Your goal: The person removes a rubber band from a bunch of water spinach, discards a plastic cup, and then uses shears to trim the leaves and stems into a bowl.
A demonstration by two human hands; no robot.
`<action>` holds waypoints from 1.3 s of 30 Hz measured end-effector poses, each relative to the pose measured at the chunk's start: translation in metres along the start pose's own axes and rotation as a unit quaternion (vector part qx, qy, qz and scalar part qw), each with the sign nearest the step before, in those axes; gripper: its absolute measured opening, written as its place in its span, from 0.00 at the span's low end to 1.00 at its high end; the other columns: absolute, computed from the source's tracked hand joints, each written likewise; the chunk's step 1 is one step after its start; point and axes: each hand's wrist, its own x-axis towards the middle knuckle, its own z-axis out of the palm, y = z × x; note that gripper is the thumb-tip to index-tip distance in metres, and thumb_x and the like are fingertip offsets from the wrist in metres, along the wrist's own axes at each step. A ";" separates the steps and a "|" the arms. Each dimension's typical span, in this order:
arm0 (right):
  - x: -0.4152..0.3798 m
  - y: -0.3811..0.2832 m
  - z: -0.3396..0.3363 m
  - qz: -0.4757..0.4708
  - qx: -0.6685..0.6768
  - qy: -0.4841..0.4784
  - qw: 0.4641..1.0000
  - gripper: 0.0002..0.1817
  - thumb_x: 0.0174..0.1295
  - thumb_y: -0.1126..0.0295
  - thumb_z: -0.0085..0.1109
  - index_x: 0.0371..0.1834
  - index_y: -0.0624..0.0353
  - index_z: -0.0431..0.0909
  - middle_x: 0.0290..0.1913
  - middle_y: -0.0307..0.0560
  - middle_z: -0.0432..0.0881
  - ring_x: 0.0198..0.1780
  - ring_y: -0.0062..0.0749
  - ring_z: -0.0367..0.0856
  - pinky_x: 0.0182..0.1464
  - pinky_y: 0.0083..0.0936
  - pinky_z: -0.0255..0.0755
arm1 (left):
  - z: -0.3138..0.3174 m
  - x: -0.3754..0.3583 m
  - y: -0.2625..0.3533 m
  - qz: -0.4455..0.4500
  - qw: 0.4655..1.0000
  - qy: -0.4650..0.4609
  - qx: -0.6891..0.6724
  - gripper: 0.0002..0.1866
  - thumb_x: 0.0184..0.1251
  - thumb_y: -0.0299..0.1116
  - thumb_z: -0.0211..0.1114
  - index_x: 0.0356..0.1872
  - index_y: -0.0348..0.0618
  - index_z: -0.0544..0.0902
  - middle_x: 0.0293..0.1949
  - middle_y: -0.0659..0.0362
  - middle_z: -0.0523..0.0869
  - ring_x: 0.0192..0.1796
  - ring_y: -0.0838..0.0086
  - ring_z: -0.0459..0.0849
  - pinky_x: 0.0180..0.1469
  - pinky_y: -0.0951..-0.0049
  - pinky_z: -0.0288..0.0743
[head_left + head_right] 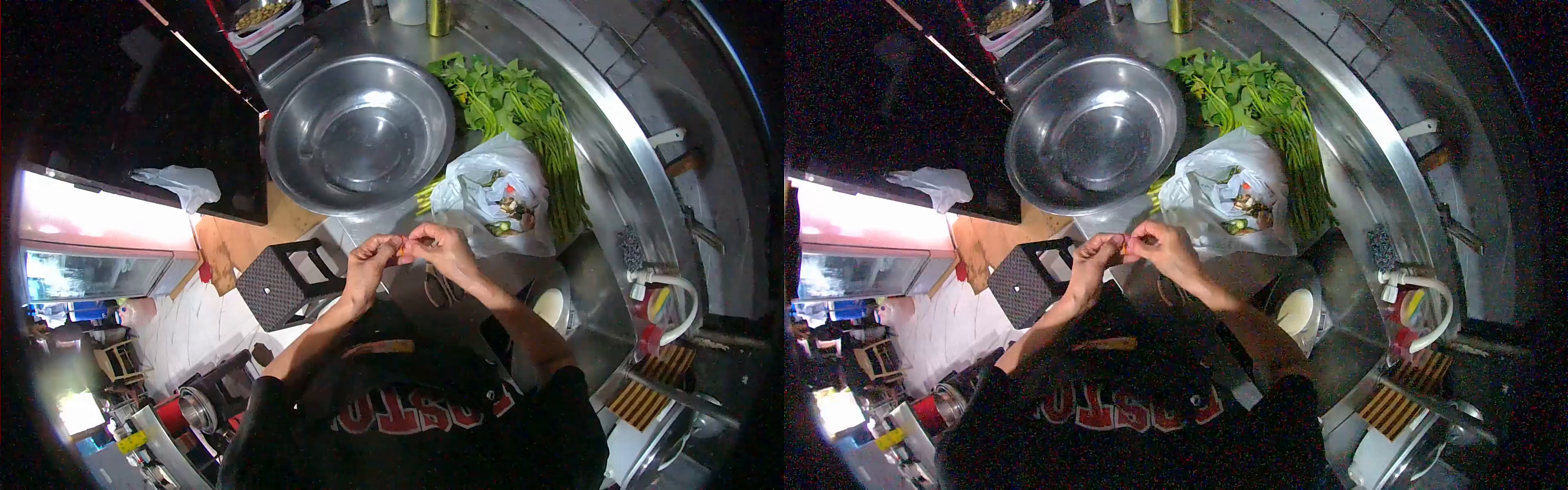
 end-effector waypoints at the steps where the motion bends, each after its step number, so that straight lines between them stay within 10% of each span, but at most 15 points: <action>1: -0.002 -0.002 0.005 -0.012 -0.024 0.025 0.999 0.09 0.59 0.70 0.58 0.31 0.66 0.76 0.29 0.42 0.82 0.32 0.20 0.81 0.35 0.19 0.73 | -0.002 -0.002 -0.003 0.007 1.000 -0.009 0.003 0.09 0.67 0.32 0.57 0.36 0.35 0.80 0.33 0.58 0.84 0.36 0.74 0.83 0.42 0.74 0.78; 3: -0.011 -0.002 0.009 0.047 0.148 0.017 0.988 0.08 0.59 0.69 0.58 0.33 0.64 0.76 0.29 0.40 0.82 0.32 0.19 0.79 0.34 0.19 0.73 | -0.005 -0.008 -0.004 0.011 0.999 -0.030 0.022 0.09 0.67 0.30 0.55 0.37 0.34 0.79 0.34 0.57 0.84 0.36 0.72 0.83 0.42 0.73 0.78; 11: -0.038 0.023 -0.009 0.093 -0.185 -0.097 0.974 0.12 0.58 0.64 0.57 0.39 0.61 0.77 0.30 0.50 0.81 0.32 0.34 0.81 0.38 0.28 0.73 | -0.080 -0.006 -0.029 -0.079 0.990 0.063 0.099 0.08 0.63 0.29 0.54 0.38 0.34 0.74 0.32 0.54 0.83 0.30 0.70 0.83 0.35 0.76 0.76; 14: -0.045 0.023 -0.064 -0.028 -0.203 0.192 0.960 0.15 0.61 0.59 0.53 0.40 0.61 0.77 0.33 0.51 0.82 0.33 0.39 0.81 0.37 0.34 0.73 | -0.143 0.015 -0.016 0.084 0.971 0.222 -0.009 0.21 0.65 0.51 0.49 0.41 0.42 0.75 0.36 0.54 0.81 0.40 0.67 0.80 0.39 0.64 0.75; 15: -0.037 0.050 -0.111 -0.223 -0.395 0.246 0.857 0.14 0.62 0.61 0.52 0.41 0.60 0.77 0.33 0.52 0.82 0.34 0.41 0.81 0.36 0.34 0.73 | -0.192 0.034 -0.023 0.068 0.973 0.212 -0.064 0.24 0.66 0.54 0.45 0.47 0.44 0.71 0.41 0.53 0.80 0.43 0.65 0.80 0.41 0.61 0.76; 16: -0.032 0.035 -0.139 0.008 -0.346 0.309 0.886 0.08 0.62 0.67 0.50 0.38 0.57 0.76 0.28 0.50 0.79 0.30 0.36 0.79 0.33 0.29 0.73 | -0.179 0.042 0.000 0.110 0.960 0.250 -0.059 0.27 0.67 0.57 0.42 0.54 0.45 0.65 0.47 0.52 0.78 0.45 0.63 0.79 0.45 0.57 0.77; 17: -0.022 0.042 -0.169 0.091 -0.268 0.369 0.885 0.07 0.63 0.70 0.46 0.37 0.58 0.74 0.27 0.51 0.78 0.29 0.36 0.78 0.31 0.30 0.73 | -0.162 0.053 0.032 0.094 0.950 0.296 -0.046 0.25 0.67 0.53 0.47 0.53 0.42 0.62 0.47 0.52 0.76 0.49 0.61 0.78 0.48 0.53 0.77; 18: -0.015 0.086 -0.218 0.012 -0.541 0.396 0.742 0.07 0.63 0.73 0.46 0.42 0.60 0.72 0.27 0.50 0.77 0.28 0.33 0.78 0.28 0.27 0.72 | -0.156 0.069 0.042 0.109 0.950 0.291 -0.002 0.21 0.65 0.47 0.52 0.49 0.41 0.63 0.44 0.53 0.75 0.48 0.63 0.77 0.47 0.58 0.76; 21: 0.005 0.185 -0.315 -0.133 -0.434 0.481 0.750 0.08 0.62 0.71 0.50 0.43 0.57 0.74 0.28 0.48 0.79 0.28 0.31 0.78 0.27 0.25 0.71 | -0.182 0.119 0.026 0.176 0.933 0.296 0.103 0.18 0.59 0.35 0.63 0.43 0.41 0.65 0.38 0.57 0.76 0.38 0.70 0.76 0.42 0.65 0.77; 24: 0.019 0.204 -0.332 -0.022 -0.533 0.485 0.693 0.06 0.59 0.70 0.53 0.37 0.56 0.77 0.26 0.49 0.78 0.27 0.31 0.77 0.27 0.24 0.70 | -0.178 0.116 0.022 0.194 0.925 0.287 0.157 0.19 0.53 0.25 0.65 0.41 0.41 0.64 0.36 0.59 0.75 0.35 0.75 0.74 0.40 0.73 0.73; 26: 0.013 0.166 -0.318 0.022 -0.428 0.438 0.790 0.06 0.58 0.68 0.54 0.31 0.57 0.77 0.26 0.49 0.78 0.27 0.32 0.78 0.28 0.26 0.71 | -0.134 0.081 0.033 0.158 0.923 0.300 0.180 0.18 0.52 0.18 0.61 0.41 0.41 0.63 0.38 0.59 0.73 0.40 0.75 0.73 0.45 0.77 0.68; 30: 0.021 0.160 -0.338 -0.042 -0.521 0.445 0.727 0.10 0.60 0.64 0.50 0.30 0.59 0.77 0.26 0.49 0.79 0.28 0.36 0.79 0.28 0.31 0.72 | -0.124 0.036 0.011 0.102 0.957 0.239 0.127 0.18 0.52 0.14 0.58 0.41 0.43 0.64 0.39 0.60 0.72 0.42 0.76 0.72 0.46 0.77 0.67; 32: 0.043 0.205 -0.385 0.148 -0.582 0.353 0.717 0.14 0.60 0.58 0.48 0.34 0.54 0.80 0.39 0.53 0.80 0.41 0.49 0.79 0.39 0.40 0.71 | -0.127 0.023 -0.002 0.089 0.957 0.238 0.137 0.19 0.51 0.13 0.59 0.40 0.44 0.64 0.39 0.61 0.72 0.42 0.76 0.72 0.46 0.77 0.68; 35: 0.043 0.063 -0.340 0.128 -0.524 0.481 0.691 0.14 0.61 0.58 0.46 0.37 0.54 0.77 0.32 0.52 0.81 0.35 0.53 0.79 0.35 0.43 0.71 | -0.112 0.005 0.017 0.134 0.926 0.218 0.277 0.13 0.63 0.27 0.58 0.44 0.41 0.65 0.34 0.60 0.72 0.35 0.74 0.74 0.39 0.74 0.73; 39: 0.028 -0.048 -0.289 0.011 -0.538 0.594 0.598 0.15 0.65 0.58 0.43 0.39 0.54 0.77 0.30 0.51 0.82 0.31 0.51 0.80 0.31 0.43 0.72 | -0.120 0.005 0.076 0.096 0.957 0.235 0.142 0.21 0.71 0.50 0.45 0.44 0.38 0.69 0.36 0.56 0.77 0.33 0.70 0.79 0.33 0.74 0.76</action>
